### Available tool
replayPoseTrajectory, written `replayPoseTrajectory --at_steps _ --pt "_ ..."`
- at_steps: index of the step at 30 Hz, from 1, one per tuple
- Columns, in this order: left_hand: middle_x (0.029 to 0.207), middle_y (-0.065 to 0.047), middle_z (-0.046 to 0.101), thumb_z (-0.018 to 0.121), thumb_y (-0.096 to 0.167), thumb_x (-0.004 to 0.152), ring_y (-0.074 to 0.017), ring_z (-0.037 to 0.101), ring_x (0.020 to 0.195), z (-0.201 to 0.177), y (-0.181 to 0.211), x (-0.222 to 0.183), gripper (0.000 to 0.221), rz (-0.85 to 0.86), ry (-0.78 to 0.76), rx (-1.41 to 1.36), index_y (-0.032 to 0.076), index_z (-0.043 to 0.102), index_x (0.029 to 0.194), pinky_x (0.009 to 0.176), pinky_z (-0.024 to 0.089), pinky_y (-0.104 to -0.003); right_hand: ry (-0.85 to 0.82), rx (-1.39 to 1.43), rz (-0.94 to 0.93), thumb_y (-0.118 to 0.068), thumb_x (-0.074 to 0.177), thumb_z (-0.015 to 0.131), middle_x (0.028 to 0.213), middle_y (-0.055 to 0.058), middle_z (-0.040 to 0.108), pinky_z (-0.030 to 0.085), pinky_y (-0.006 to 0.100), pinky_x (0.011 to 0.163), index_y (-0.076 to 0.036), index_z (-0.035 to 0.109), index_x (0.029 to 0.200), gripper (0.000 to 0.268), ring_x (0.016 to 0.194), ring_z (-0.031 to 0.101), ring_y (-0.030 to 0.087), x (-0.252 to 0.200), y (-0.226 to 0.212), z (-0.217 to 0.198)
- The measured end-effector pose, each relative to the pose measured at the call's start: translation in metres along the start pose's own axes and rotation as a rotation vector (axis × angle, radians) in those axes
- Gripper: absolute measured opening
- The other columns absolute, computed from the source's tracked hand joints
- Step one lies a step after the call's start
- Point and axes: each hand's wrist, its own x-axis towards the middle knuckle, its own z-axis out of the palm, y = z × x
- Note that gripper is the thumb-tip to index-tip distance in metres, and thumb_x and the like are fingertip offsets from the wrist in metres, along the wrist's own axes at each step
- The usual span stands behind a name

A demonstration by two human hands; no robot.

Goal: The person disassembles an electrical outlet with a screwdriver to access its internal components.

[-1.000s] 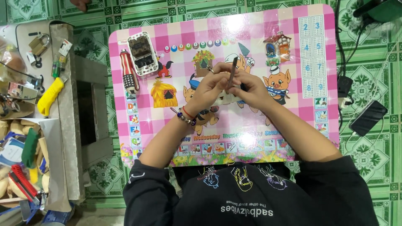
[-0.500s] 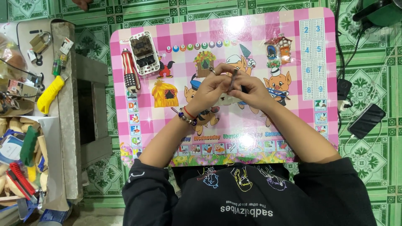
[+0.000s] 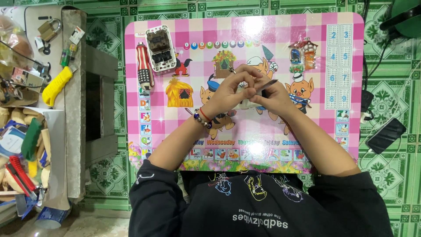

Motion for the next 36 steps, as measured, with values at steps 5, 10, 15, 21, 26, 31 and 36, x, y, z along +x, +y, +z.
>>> replayPoseTrajectory --at_steps 5,10,15,21,26,31,36 --pt "0.127 -0.009 0.054 0.062 0.039 0.104 -0.0235 0.055 0.119 -0.002 0.001 0.001 0.025 -0.029 -0.03 -0.023 0.013 0.062 0.106 0.106 0.04 -0.05 0.024 -0.003 0.068 -0.008 0.092 0.077 0.09 0.012 0.072 0.047 0.042 0.096 0.002 0.076 0.098 0.012 0.097 0.061 0.021 -0.011 0.012 -0.007" --pt "0.126 -0.007 0.055 0.051 0.042 0.108 -0.0176 0.055 0.113 -0.004 -0.005 0.0 0.034 -0.064 -0.015 -0.021 0.016 0.057 0.129 0.099 0.045 -0.044 -0.004 -0.04 0.057 -0.012 0.102 0.064 0.098 0.014 0.072 0.044 0.042 0.1 0.003 0.076 0.104 0.019 0.104 0.062 0.022 -0.005 -0.012 0.001" --pt "0.126 -0.01 0.057 0.046 0.038 0.112 -0.0093 0.06 0.081 -0.001 -0.005 -0.002 0.037 -0.061 -0.01 -0.08 0.015 0.057 0.139 0.084 0.055 -0.036 -0.025 -0.05 0.054 -0.011 0.103 0.061 0.093 0.016 0.073 0.045 0.043 0.098 0.003 0.076 0.106 0.021 0.099 0.063 0.025 -0.004 -0.005 -0.004" --pt "0.129 -0.009 0.055 0.044 0.032 0.112 -0.016 0.058 0.11 -0.004 0.0 0.001 0.036 -0.025 -0.064 0.009 0.01 0.072 0.119 0.086 0.054 -0.033 -0.043 -0.044 -0.028 -0.01 0.101 0.065 0.105 0.013 0.074 0.039 0.044 0.106 0.0 0.077 0.102 0.016 0.113 0.06 0.025 0.001 -0.001 0.0" --pt "0.127 -0.008 0.056 0.052 0.03 0.109 -0.0119 0.06 0.1 -0.003 -0.006 0.001 0.032 -0.059 -0.047 -0.029 0.007 0.074 0.108 0.068 0.058 -0.023 -0.036 -0.027 -0.032 -0.02 0.105 0.062 0.098 0.011 0.073 0.042 0.04 0.105 -0.004 0.074 0.098 0.021 0.107 0.059 0.017 0.026 -0.077 0.023" --pt "0.125 -0.008 0.058 0.074 0.03 0.096 -0.0244 0.055 0.122 0.0 0.0 0.001 0.021 -0.022 0.007 0.008 0.01 0.072 0.093 0.107 0.04 -0.045 -0.008 0.057 0.021 -0.019 0.095 0.075 0.098 0.016 0.076 0.046 0.043 0.101 -0.001 0.068 0.102 0.02 0.103 0.064 0.021 0.0 -0.001 0.0" --pt "0.124 -0.008 0.059 0.079 0.033 0.092 -0.0259 0.055 0.124 0.0 -0.006 -0.001 0.025 -0.046 0.035 -0.005 0.01 0.07 0.091 0.108 0.039 -0.047 -0.004 -0.051 -0.014 -0.016 0.094 0.077 0.087 0.012 0.072 0.043 0.044 0.103 0.001 0.074 0.094 0.018 0.097 0.061 0.025 -0.003 0.013 -0.003"
